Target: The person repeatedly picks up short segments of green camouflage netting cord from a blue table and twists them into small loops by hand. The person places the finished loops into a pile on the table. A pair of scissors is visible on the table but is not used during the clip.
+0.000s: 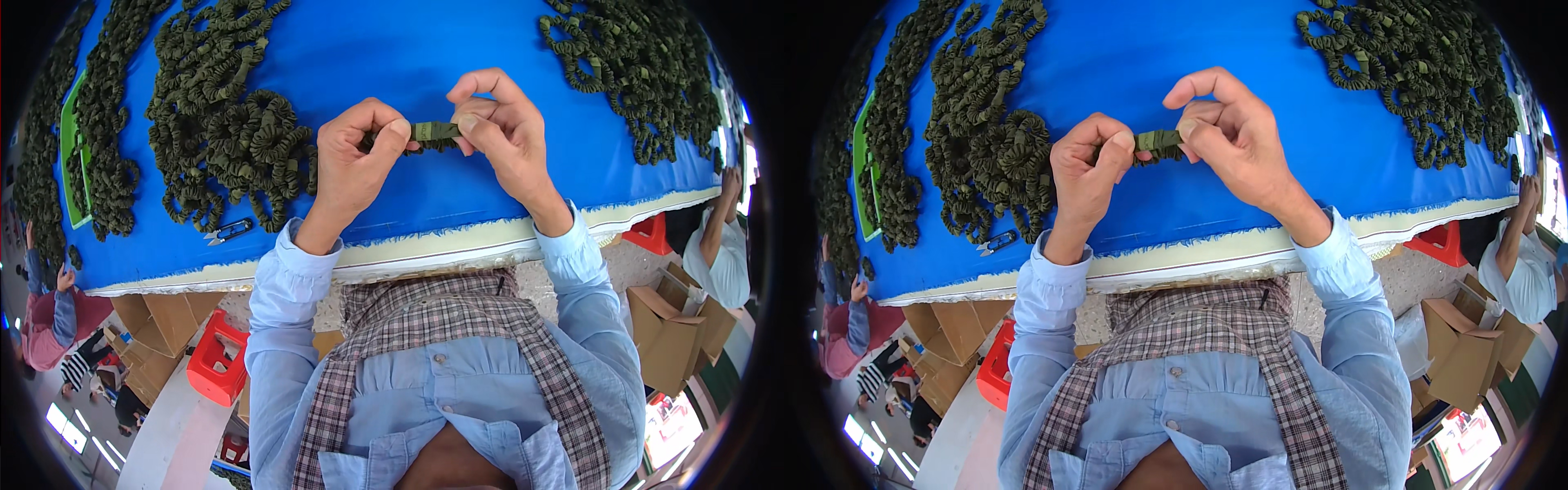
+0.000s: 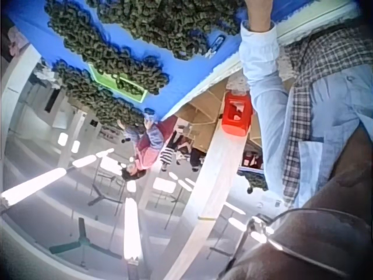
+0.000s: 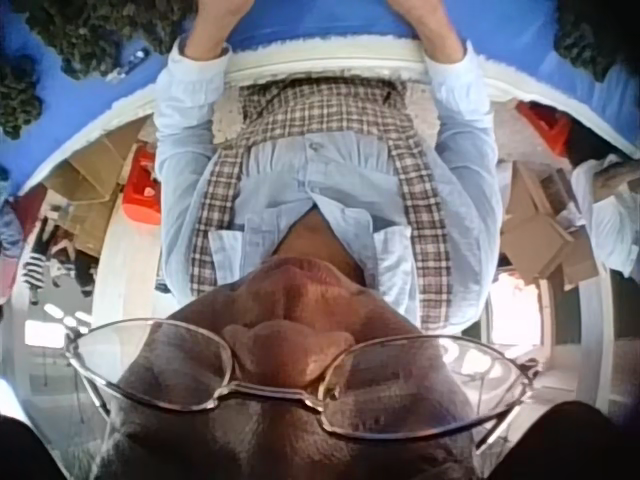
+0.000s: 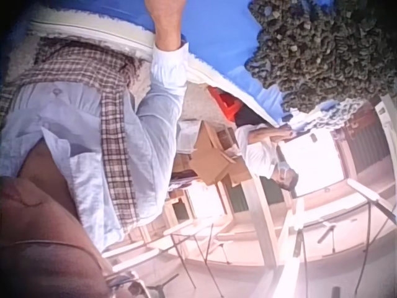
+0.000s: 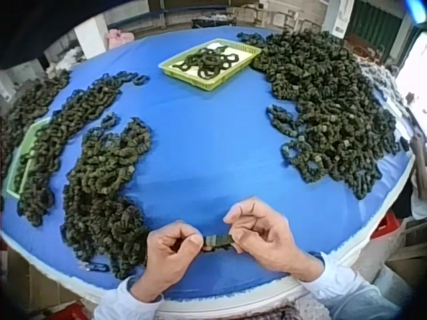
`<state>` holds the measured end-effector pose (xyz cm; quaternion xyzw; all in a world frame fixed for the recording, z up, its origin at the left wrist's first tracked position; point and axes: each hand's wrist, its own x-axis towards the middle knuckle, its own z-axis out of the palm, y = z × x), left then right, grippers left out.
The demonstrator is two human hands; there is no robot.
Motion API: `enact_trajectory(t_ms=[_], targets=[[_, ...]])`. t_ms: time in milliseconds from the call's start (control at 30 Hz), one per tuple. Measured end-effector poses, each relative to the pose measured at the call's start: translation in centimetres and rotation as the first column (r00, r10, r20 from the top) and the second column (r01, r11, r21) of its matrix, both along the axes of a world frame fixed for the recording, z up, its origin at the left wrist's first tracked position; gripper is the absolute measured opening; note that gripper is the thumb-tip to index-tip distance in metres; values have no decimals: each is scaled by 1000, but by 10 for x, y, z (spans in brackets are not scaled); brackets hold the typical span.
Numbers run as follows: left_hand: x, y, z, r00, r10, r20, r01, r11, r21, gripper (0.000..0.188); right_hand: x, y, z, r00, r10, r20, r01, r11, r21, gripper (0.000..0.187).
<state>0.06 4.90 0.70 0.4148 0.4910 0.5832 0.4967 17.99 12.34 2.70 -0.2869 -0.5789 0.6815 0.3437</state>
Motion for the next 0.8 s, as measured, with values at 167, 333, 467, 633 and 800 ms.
enact_trajectory(t_ms=[167, 333, 467, 633, 800], targets=[[2, -1, 0, 1000, -8, 6, 8, 999, -42, 16, -7, -6, 6, 959, -65, 277, -22, 954, 299, 26], [5, -3, -4, 1000, -10, -12, 10, 1000, -2, 16, -9, -6, 4, 953, -84, 291, -41, 915, 401, 19], [3, -4, -3, 997, -30, -67, 33, 999, 36, 16, -8, -7, 1, 960, -107, 259, -13, 907, 422, 17], [2, -5, 0, 998, -35, -49, 37, 998, 47, 16, -6, -5, -2, 964, -81, 254, -35, 906, 421, 15], [2, -5, 0, 999, -23, -25, 23, 999, 26, 16, -4, -2, -7, 976, -9, 219, -80, 915, 394, 16]])
